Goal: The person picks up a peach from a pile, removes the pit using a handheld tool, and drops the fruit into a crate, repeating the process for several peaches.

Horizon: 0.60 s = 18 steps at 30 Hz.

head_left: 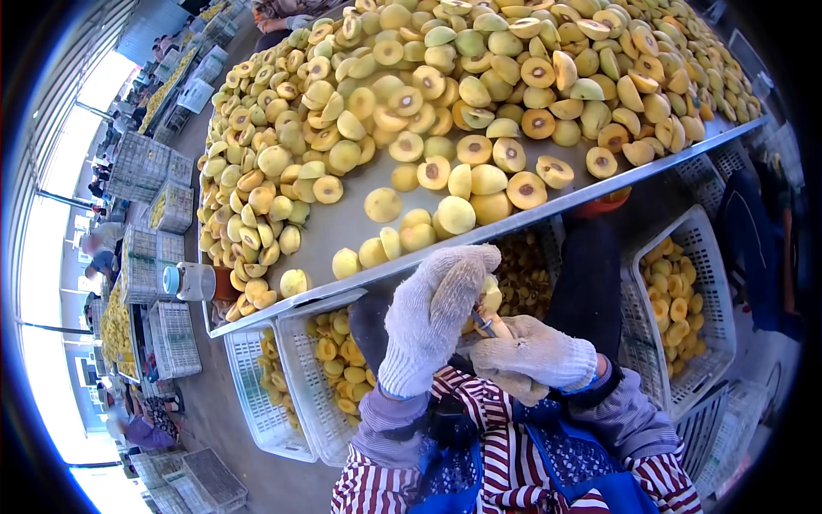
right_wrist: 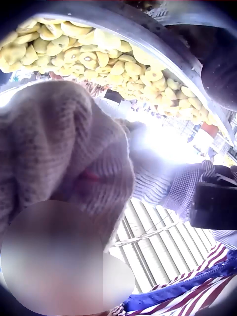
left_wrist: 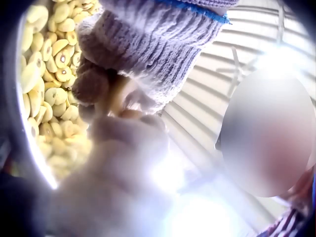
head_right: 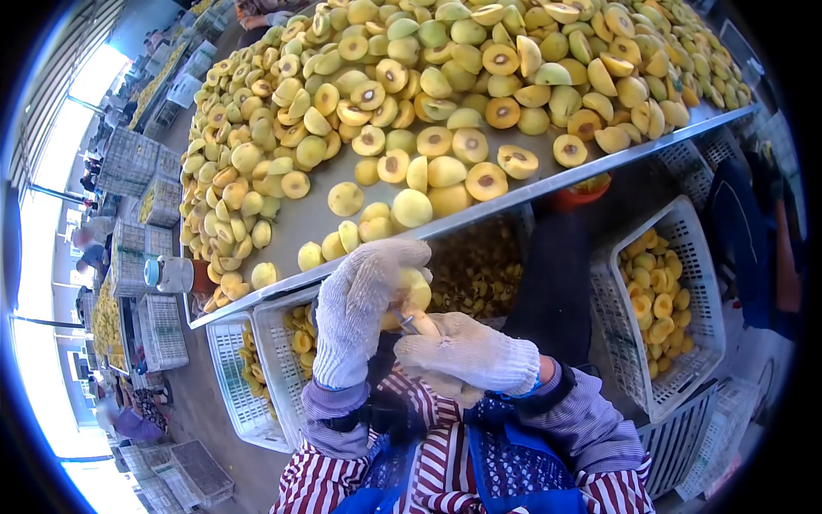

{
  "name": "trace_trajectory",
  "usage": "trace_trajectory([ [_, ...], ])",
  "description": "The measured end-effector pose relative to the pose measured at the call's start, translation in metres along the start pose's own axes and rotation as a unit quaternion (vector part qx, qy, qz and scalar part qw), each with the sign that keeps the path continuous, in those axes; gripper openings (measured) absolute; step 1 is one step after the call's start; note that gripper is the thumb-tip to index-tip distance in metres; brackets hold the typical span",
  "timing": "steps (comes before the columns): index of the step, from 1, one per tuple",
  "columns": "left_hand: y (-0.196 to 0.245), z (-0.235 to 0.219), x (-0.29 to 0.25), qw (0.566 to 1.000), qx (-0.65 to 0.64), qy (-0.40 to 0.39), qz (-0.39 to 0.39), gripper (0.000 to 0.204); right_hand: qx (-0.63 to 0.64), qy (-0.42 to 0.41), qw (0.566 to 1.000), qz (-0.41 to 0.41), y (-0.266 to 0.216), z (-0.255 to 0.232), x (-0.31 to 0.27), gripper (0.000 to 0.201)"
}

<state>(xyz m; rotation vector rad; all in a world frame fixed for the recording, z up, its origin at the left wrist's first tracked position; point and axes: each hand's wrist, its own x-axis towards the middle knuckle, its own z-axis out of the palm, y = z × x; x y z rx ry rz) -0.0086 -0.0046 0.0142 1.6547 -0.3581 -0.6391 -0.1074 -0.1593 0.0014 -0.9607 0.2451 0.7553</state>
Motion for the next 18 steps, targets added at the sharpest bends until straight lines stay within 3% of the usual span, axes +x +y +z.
trace_trajectory([
  [1,0.009,0.005,0.001,0.996,0.076,0.023,0.030,0.023,0.025,-0.002,1.000,0.003,0.002,-0.001,0.001,0.036],
  [2,0.006,0.006,0.003,0.980,0.137,0.046,0.135,0.024,0.050,-0.002,0.999,0.003,0.005,-0.003,0.003,0.036],
  [4,-0.002,0.010,0.005,0.905,0.248,0.094,0.333,0.024,0.052,-0.043,0.997,-0.030,0.012,-0.008,0.001,0.037],
  [6,0.003,0.014,0.003,0.895,0.305,0.095,0.311,0.025,0.104,-0.045,0.993,-0.020,0.014,-0.008,0.001,0.038],
  [9,0.004,0.017,0.004,0.888,0.365,0.083,0.268,0.025,0.022,0.071,0.994,-0.079,0.025,-0.004,0.012,0.038],
  [11,0.001,0.019,0.007,0.895,0.358,0.076,0.255,0.024,0.026,0.061,0.996,-0.055,0.012,0.000,0.001,0.037],
  [14,0.007,0.029,0.009,0.837,0.374,0.126,0.380,0.023,0.116,-0.019,0.992,-0.040,0.022,-0.009,-0.003,0.036],
  [17,0.003,0.028,0.007,0.881,0.331,0.065,0.332,0.026,0.176,-0.067,0.982,-0.033,0.028,-0.010,-0.004,0.034],
  [18,0.003,0.026,0.005,0.946,0.229,0.027,0.229,0.028,0.185,-0.072,0.980,-0.029,0.028,-0.008,-0.004,0.034],
])
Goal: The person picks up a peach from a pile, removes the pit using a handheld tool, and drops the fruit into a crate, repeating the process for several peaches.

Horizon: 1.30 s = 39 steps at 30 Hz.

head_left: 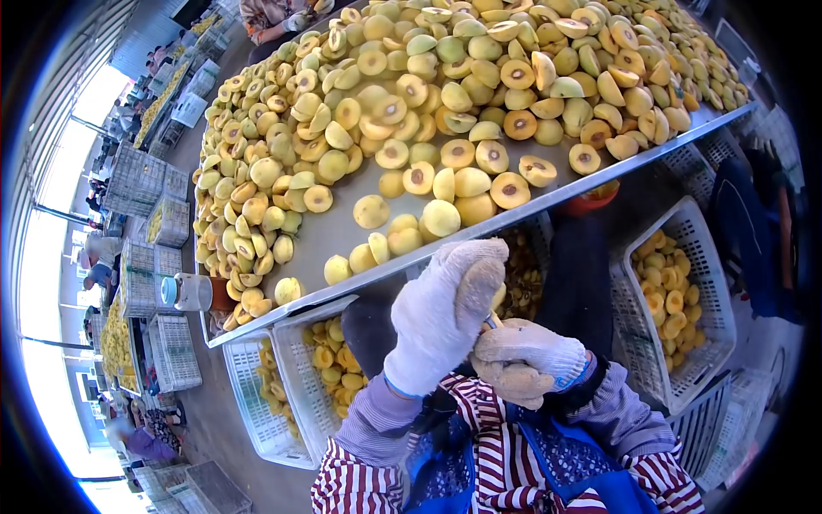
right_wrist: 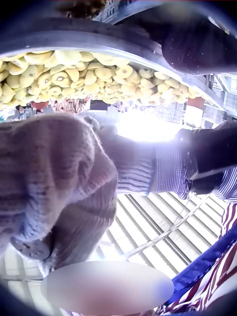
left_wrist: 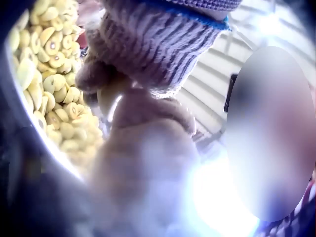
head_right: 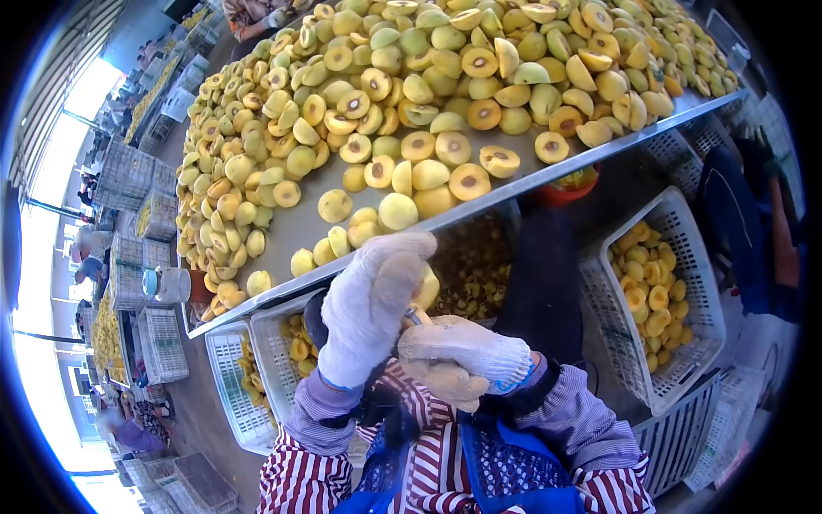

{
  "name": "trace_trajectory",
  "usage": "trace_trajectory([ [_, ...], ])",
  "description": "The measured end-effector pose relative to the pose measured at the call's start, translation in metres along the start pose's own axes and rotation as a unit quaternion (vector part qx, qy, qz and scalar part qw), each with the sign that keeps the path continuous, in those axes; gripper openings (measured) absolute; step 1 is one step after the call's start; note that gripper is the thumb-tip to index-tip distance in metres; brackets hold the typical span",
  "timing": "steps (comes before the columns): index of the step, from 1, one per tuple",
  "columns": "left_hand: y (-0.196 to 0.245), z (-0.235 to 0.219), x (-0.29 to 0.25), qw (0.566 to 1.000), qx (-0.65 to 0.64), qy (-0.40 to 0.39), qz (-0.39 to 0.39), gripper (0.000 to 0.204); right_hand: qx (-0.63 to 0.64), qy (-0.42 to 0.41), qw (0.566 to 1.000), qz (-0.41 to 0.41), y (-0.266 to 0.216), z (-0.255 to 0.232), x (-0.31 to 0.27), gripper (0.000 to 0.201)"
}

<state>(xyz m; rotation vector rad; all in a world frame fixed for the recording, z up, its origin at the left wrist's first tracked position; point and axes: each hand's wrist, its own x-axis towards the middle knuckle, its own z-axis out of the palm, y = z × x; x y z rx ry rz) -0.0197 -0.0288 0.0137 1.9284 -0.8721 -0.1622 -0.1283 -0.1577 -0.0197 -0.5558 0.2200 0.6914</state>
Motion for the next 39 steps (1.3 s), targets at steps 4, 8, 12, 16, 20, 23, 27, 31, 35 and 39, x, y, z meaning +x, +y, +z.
trace_trajectory([
  [4,0.007,-0.005,-0.006,0.929,-0.294,-0.070,-0.213,0.035,-0.001,0.020,1.000,0.016,0.000,0.003,-0.006,0.033],
  [8,-0.005,-0.002,-0.007,0.972,-0.217,-0.085,-0.023,0.038,0.179,-0.136,0.974,-0.002,0.017,-0.009,-0.005,0.032],
  [12,0.001,0.008,-0.017,0.912,-0.390,-0.080,-0.097,0.049,0.228,-0.160,0.960,0.032,0.019,-0.009,-0.008,0.033],
  [16,0.017,0.013,-0.021,0.866,-0.469,-0.059,-0.163,0.061,0.260,-0.231,0.938,0.007,0.045,-0.032,0.000,0.030],
  [20,0.026,0.013,-0.029,0.849,-0.482,-0.003,-0.218,0.065,0.169,-0.193,0.967,-0.005,0.031,-0.013,-0.005,0.028],
  [23,0.021,0.015,-0.036,0.825,-0.504,0.035,-0.253,0.067,0.119,-0.155,0.981,0.018,0.031,-0.009,-0.002,0.027],
  [27,0.021,0.013,-0.038,0.821,-0.502,0.049,-0.268,0.068,0.211,-0.190,0.957,0.063,0.041,-0.013,0.004,0.026],
  [31,0.013,0.011,-0.047,0.919,-0.369,-0.012,-0.139,0.077,0.157,-0.140,0.977,0.025,0.036,-0.002,-0.011,0.027],
  [35,0.002,0.010,-0.048,0.923,-0.364,-0.027,-0.122,0.076,0.300,-0.222,0.927,0.041,0.043,-0.006,-0.007,0.030],
  [39,0.019,0.028,-0.050,0.736,-0.599,0.109,-0.294,0.059,0.046,-0.137,0.989,0.021,0.034,0.004,-0.013,0.030],
])
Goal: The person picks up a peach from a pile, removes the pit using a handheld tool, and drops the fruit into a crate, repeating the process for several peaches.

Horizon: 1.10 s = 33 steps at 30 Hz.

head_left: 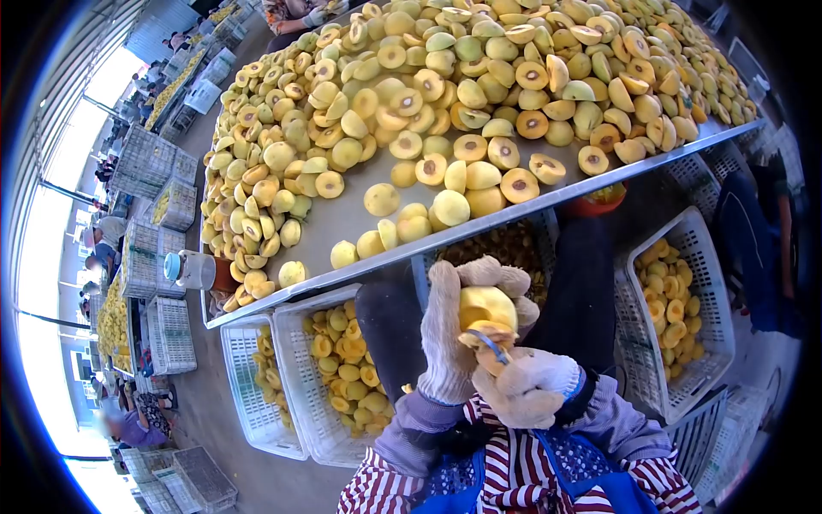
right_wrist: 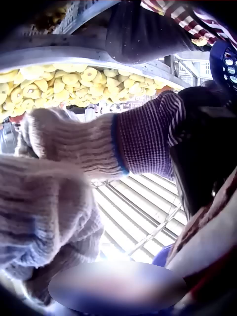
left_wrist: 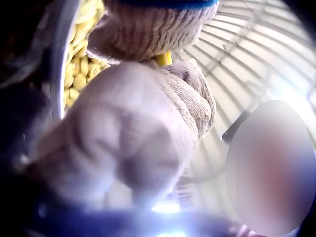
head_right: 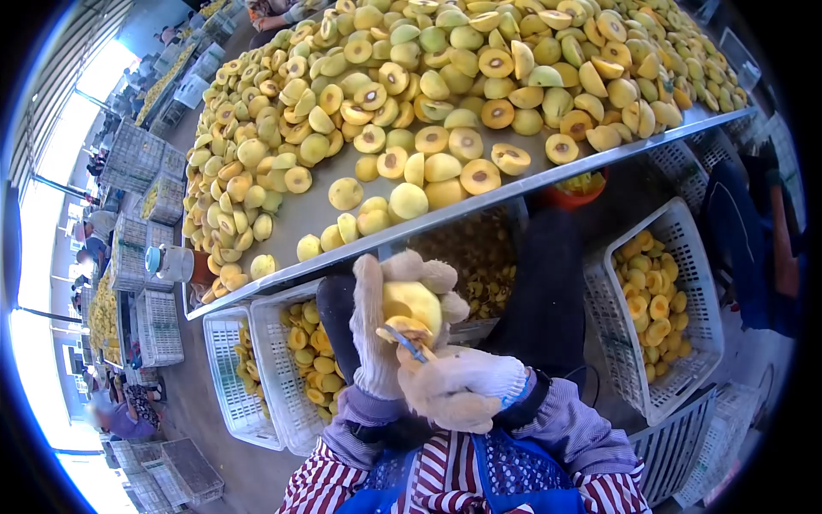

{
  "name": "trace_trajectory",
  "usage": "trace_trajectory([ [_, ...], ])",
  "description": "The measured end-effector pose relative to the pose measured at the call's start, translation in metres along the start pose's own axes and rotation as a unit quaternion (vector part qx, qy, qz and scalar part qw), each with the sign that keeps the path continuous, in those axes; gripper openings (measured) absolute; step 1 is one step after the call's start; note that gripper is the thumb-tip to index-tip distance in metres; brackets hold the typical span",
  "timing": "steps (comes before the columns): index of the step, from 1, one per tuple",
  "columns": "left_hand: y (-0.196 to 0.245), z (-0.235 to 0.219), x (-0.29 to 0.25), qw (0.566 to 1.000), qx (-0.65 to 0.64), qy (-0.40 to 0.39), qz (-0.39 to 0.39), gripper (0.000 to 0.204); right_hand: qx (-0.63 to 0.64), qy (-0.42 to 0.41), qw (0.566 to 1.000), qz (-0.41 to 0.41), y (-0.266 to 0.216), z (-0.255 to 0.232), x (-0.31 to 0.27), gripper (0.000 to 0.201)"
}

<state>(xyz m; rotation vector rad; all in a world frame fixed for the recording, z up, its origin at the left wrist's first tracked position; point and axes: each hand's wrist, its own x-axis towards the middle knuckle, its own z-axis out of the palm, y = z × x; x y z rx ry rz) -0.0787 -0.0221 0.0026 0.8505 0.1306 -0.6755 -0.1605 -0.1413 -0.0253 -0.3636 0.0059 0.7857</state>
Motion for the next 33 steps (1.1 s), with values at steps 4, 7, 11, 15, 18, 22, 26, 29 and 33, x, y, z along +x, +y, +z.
trace_trajectory([
  [4,-0.007,-0.010,0.012,0.999,-0.026,0.024,0.013,0.060,0.034,0.053,0.995,-0.082,-0.004,-0.003,-0.008,0.028],
  [7,0.003,-0.033,0.020,0.997,0.035,0.029,0.062,0.065,0.078,0.060,0.986,-0.132,-0.002,-0.006,-0.007,0.027],
  [11,0.033,-0.091,0.004,0.944,0.193,0.104,0.247,0.060,0.013,0.107,0.989,-0.103,-0.008,-0.015,-0.004,0.030],
  [15,0.076,-0.180,-0.020,0.471,0.735,0.326,0.362,0.021,-0.029,0.151,0.984,-0.093,-0.010,-0.011,0.000,0.034],
  [18,0.068,-0.168,-0.026,0.545,0.677,0.296,0.396,0.034,-0.130,0.168,0.977,-0.007,-0.010,-0.001,0.014,0.026],
  [22,0.056,-0.091,-0.039,0.920,0.362,-0.057,0.140,0.072,-0.206,0.165,0.960,0.095,-0.003,0.002,0.027,0.024],
  [26,0.045,-0.078,-0.024,0.900,0.343,-0.231,0.141,0.030,-0.220,0.224,0.947,-0.066,0.023,-0.047,0.015,0.023],
  [29,0.045,-0.072,-0.015,0.874,0.450,-0.106,0.152,0.028,-0.344,0.333,0.862,-0.164,0.023,-0.058,0.035,0.026],
  [33,0.040,-0.089,0.009,0.846,0.477,-0.089,0.219,0.028,-0.477,0.366,0.787,-0.141,0.007,0.006,0.055,0.040],
])
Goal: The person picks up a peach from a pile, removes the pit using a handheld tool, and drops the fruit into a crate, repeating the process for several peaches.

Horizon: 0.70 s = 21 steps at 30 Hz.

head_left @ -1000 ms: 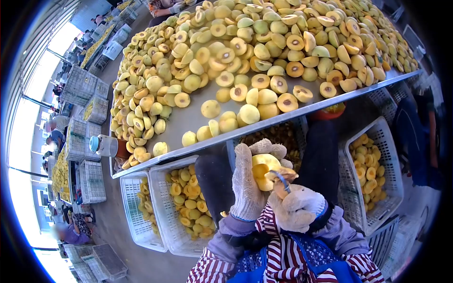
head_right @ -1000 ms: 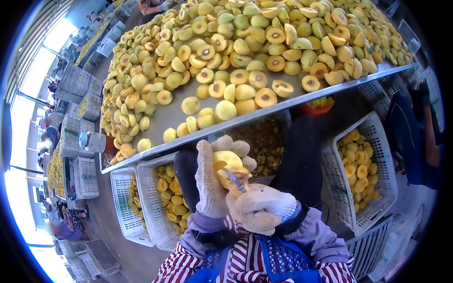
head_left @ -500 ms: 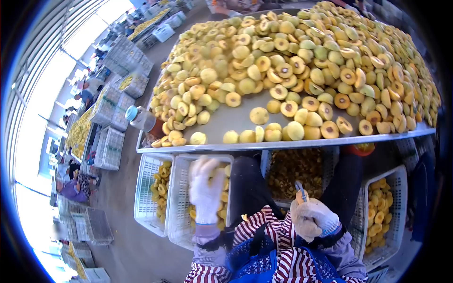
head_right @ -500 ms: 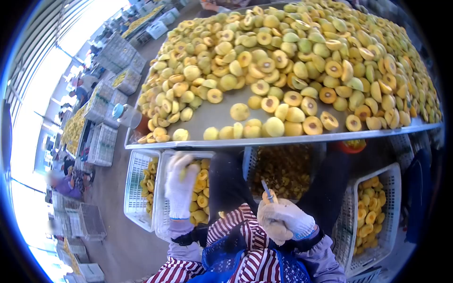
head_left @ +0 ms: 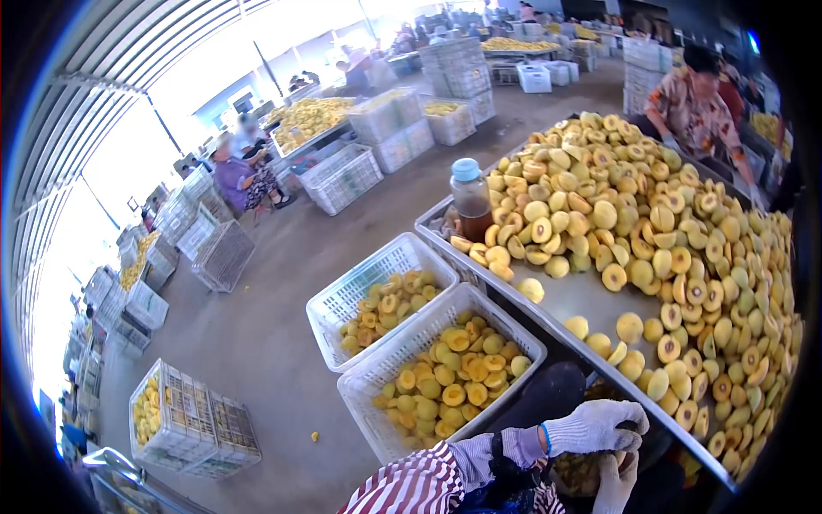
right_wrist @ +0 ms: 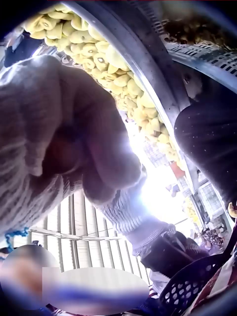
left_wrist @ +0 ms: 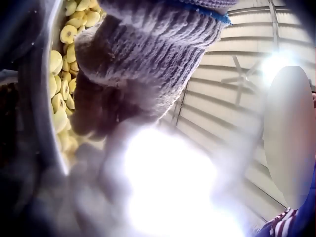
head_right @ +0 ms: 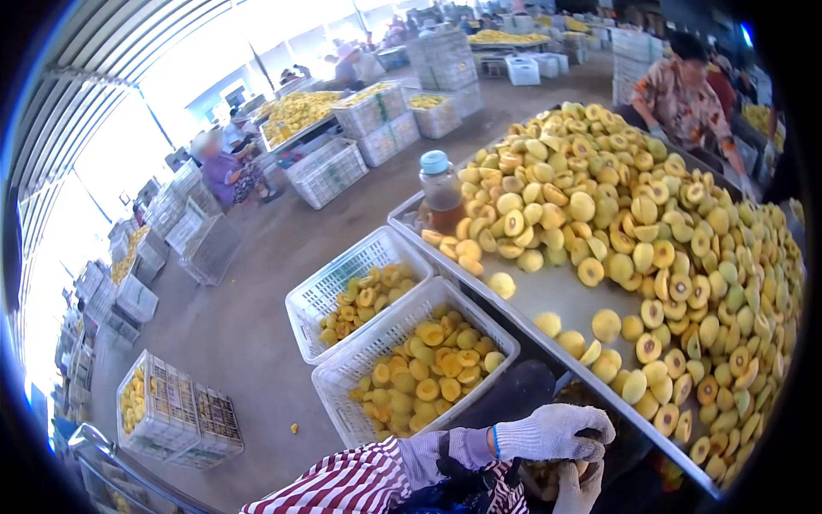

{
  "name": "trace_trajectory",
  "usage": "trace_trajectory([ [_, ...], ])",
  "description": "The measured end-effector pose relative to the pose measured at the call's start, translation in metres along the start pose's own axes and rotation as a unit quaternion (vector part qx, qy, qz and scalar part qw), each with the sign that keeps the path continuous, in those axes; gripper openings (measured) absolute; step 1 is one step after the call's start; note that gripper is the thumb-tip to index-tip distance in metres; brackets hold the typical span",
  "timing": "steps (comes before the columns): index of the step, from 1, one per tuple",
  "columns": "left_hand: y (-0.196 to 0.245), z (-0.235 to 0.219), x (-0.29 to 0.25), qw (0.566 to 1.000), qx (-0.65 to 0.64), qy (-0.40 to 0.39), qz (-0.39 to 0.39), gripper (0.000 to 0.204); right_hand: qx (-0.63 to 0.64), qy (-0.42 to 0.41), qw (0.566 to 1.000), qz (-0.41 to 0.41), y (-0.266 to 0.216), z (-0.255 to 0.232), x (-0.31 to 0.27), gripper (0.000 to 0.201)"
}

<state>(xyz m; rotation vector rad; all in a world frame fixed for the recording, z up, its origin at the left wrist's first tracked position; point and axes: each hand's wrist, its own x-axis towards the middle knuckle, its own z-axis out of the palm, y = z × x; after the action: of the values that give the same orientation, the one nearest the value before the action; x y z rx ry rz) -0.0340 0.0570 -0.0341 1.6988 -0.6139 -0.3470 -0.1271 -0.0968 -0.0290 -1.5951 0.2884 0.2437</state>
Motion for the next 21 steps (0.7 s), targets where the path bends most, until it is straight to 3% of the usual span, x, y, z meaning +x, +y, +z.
trace_trajectory([
  [2,-0.015,-0.016,0.012,0.993,0.079,0.085,0.012,0.032,-0.067,0.025,0.997,0.028,-0.010,0.003,0.000,0.038],
  [3,-0.032,-0.028,0.023,0.974,0.177,0.137,-0.017,0.036,-0.046,0.021,0.999,0.020,-0.008,0.002,0.003,0.037],
  [4,-0.058,-0.043,0.038,0.941,0.244,0.234,0.035,0.033,-0.016,0.009,0.999,0.038,-0.006,0.000,0.003,0.036],
  [5,-0.053,-0.064,0.043,0.911,0.310,0.271,-0.006,0.030,0.013,-0.003,0.998,0.058,-0.004,-0.002,0.003,0.035],
  [6,-0.082,-0.080,0.054,0.828,0.459,0.323,-0.007,0.027,0.043,-0.015,0.996,0.078,-0.004,-0.003,0.005,0.034],
  [7,-0.077,-0.099,0.058,0.801,0.537,0.220,-0.146,0.036,0.065,0.016,0.996,0.057,-0.014,0.011,0.002,0.027],
  [10,-0.110,-0.132,0.085,0.826,0.425,0.104,-0.355,0.039,0.079,-0.018,0.992,0.093,-0.002,0.006,0.012,0.021],
  [13,-0.118,-0.131,0.101,0.821,0.406,0.102,-0.390,0.041,0.086,-0.014,0.993,0.085,-0.006,0.009,0.015,0.019],
  [17,-0.129,-0.125,0.102,0.817,0.454,0.104,-0.340,0.050,0.076,0.000,0.996,0.053,0.002,0.011,0.023,0.024],
  [19,-0.115,-0.133,0.100,0.818,0.460,0.076,-0.336,0.057,0.099,-0.047,0.992,0.060,0.006,0.005,0.028,0.026],
  [21,-0.121,-0.138,0.091,0.860,0.402,0.140,-0.281,0.061,0.154,-0.071,0.982,0.080,0.005,0.004,0.026,0.028],
])
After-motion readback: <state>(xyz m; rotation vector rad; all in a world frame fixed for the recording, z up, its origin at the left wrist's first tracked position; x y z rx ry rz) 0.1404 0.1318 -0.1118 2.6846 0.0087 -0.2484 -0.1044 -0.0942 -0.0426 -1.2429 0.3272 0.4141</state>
